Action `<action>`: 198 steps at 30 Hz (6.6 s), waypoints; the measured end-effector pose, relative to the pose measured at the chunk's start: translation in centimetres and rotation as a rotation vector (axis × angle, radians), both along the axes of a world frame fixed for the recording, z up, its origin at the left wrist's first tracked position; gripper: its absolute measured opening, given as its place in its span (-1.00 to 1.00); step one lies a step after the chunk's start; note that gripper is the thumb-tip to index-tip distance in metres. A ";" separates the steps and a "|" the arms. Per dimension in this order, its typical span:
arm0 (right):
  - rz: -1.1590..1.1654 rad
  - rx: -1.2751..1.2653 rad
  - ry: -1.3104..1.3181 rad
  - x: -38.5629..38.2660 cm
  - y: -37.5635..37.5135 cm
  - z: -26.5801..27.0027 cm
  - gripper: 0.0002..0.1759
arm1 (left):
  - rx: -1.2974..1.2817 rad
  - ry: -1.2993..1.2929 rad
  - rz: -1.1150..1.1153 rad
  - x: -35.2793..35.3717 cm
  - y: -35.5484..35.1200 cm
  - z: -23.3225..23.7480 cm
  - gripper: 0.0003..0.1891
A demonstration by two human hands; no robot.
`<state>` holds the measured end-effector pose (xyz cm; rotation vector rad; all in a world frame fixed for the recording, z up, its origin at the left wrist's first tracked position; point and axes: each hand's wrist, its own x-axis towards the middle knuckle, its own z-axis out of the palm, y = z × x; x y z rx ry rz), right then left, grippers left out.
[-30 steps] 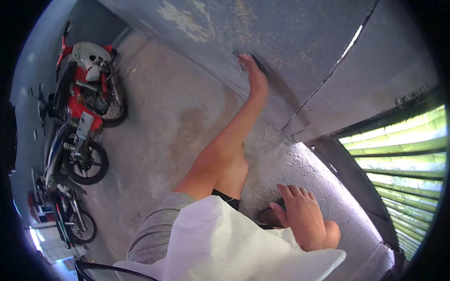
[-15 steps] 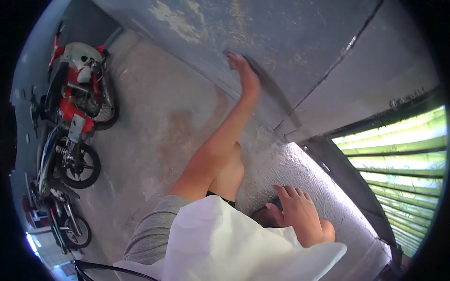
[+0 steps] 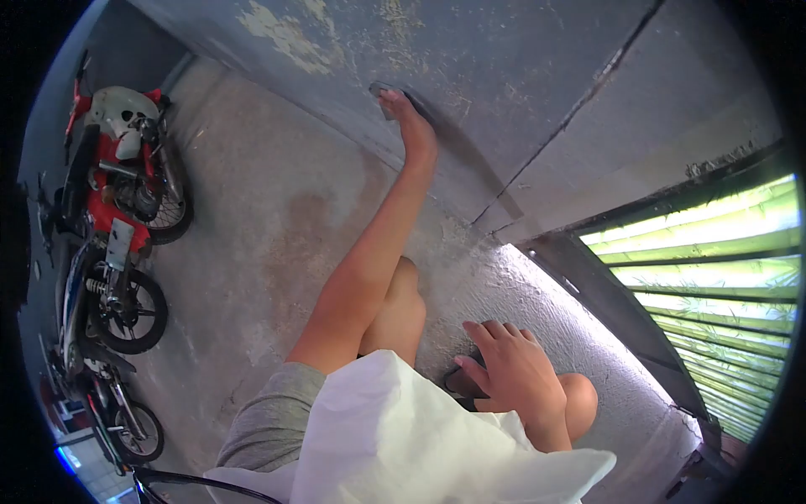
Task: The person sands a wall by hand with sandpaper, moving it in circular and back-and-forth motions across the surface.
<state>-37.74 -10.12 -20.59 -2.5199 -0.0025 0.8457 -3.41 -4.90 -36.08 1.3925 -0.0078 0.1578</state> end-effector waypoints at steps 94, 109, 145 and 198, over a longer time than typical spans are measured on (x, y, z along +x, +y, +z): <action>-0.475 0.983 -0.371 16.7 -4.5 -22.4 0.03 | -0.128 -0.048 -0.131 -13.8 -7.0 -3.8 0.07; -0.033 0.544 -0.200 17.1 -3.6 -26.3 -0.14 | -0.194 0.104 0.005 -10.3 -6.5 -3.9 0.04; 0.444 0.255 -0.026 14.6 -3.3 -33.1 -0.52 | 0.045 0.044 -0.147 -11.0 -3.7 -3.9 0.02; 0.223 0.363 -0.156 14.2 -3.0 -30.5 -0.44 | -0.024 0.231 -0.021 -19.2 -7.6 -3.7 -0.06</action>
